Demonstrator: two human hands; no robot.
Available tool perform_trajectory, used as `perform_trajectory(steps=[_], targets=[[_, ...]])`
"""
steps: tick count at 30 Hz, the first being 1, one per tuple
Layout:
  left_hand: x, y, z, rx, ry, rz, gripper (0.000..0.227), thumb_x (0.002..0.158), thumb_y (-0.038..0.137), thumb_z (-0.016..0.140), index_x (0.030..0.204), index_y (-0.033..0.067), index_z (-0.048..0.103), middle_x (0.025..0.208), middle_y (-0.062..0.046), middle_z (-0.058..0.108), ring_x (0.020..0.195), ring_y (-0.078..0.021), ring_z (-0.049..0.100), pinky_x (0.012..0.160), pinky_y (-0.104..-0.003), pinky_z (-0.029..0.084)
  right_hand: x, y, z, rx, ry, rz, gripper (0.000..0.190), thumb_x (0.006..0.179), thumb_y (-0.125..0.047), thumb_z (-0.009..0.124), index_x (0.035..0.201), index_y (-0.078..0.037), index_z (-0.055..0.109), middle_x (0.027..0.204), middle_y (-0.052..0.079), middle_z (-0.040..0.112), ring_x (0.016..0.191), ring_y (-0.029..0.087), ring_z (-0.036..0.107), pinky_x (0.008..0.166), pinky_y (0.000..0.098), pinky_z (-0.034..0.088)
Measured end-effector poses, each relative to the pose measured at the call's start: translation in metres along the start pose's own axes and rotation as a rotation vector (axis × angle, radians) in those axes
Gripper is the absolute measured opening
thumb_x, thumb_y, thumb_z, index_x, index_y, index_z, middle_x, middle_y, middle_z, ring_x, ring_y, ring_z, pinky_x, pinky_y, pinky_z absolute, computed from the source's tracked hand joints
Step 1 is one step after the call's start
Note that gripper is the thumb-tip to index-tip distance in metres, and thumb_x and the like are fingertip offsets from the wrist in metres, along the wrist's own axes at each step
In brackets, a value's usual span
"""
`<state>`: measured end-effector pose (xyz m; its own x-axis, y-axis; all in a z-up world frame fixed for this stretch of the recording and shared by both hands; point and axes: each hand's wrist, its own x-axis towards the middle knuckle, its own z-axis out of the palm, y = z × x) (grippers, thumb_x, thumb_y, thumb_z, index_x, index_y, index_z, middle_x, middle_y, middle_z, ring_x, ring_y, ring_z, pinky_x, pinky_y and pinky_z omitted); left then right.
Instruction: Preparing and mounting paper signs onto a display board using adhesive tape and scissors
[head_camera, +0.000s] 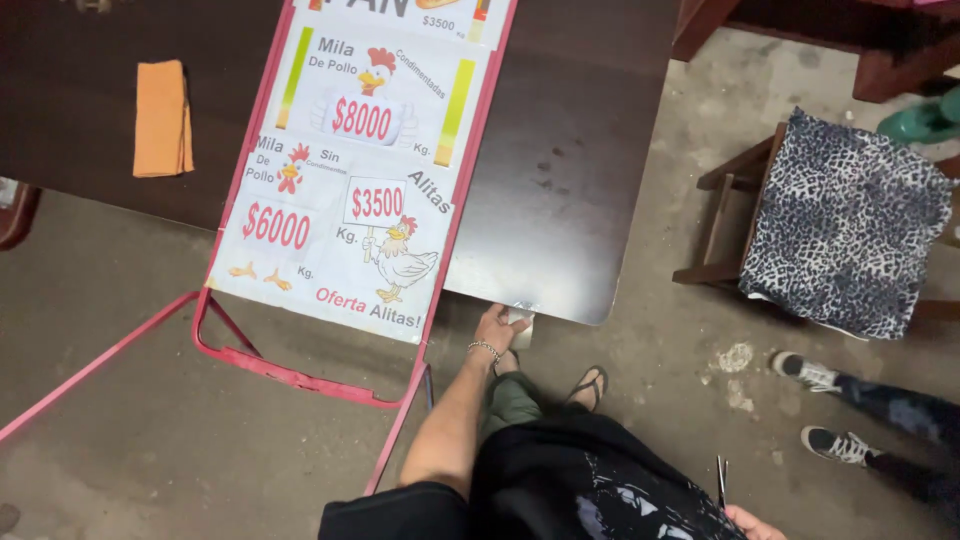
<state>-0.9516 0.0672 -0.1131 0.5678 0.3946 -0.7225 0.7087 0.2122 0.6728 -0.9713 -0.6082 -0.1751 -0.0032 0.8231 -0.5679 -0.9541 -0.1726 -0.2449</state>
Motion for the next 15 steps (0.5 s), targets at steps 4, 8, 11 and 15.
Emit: perform_trajectory(steps=[4,8,11,15], targets=[[0.002,-0.007,-0.009,0.170,-0.089,0.012,0.037,0.078,0.029,0.074,0.112,0.0164,0.071,0.102,-0.002,0.071,0.094,-0.0179,0.062,0.084,-0.028,0.047,-0.012,-0.002,0.037,-0.173,0.562,0.096,0.059,0.090,0.014,0.061,0.148,0.008,0.056,0.136,0.027,0.075,0.121,0.039,0.072,0.106,0.0381,0.045],[0.002,-0.014,-0.009,0.097,-0.106,0.064,0.031,0.080,0.021,0.071,0.109,0.0217,0.079,0.107,0.003,0.078,0.100,-0.0099,0.067,0.091,-0.021,0.048,-0.001,-0.041,0.121,-0.062,0.288,-0.138,0.068,0.090,-0.019,0.076,0.146,0.009,0.051,0.139,0.032,0.069,0.124,0.045,0.069,0.107,0.0514,0.045],[-0.019,0.000,-0.008,0.070,-0.075,0.040,0.021,0.082,0.022,0.072,0.101,0.0204,0.080,0.105,0.004,0.079,0.101,-0.0103,0.068,0.094,-0.022,0.049,0.016,-0.079,0.187,-0.245,0.414,-0.025,0.056,0.086,0.004,0.072,0.141,0.010,0.064,0.130,0.025,0.080,0.113,0.033,0.076,0.101,0.0408,0.053],[-0.051,0.036,-0.008,0.157,-0.031,-0.079,0.023,0.083,0.040,0.075,0.095,0.0198,0.076,0.117,-0.001,0.076,0.113,-0.0180,0.065,0.099,-0.027,0.043,0.043,-0.113,0.259,-0.063,0.391,-0.087,0.050,0.085,0.011,0.069,0.134,0.015,0.063,0.128,0.025,0.074,0.106,0.031,0.070,0.097,0.0428,0.053]])
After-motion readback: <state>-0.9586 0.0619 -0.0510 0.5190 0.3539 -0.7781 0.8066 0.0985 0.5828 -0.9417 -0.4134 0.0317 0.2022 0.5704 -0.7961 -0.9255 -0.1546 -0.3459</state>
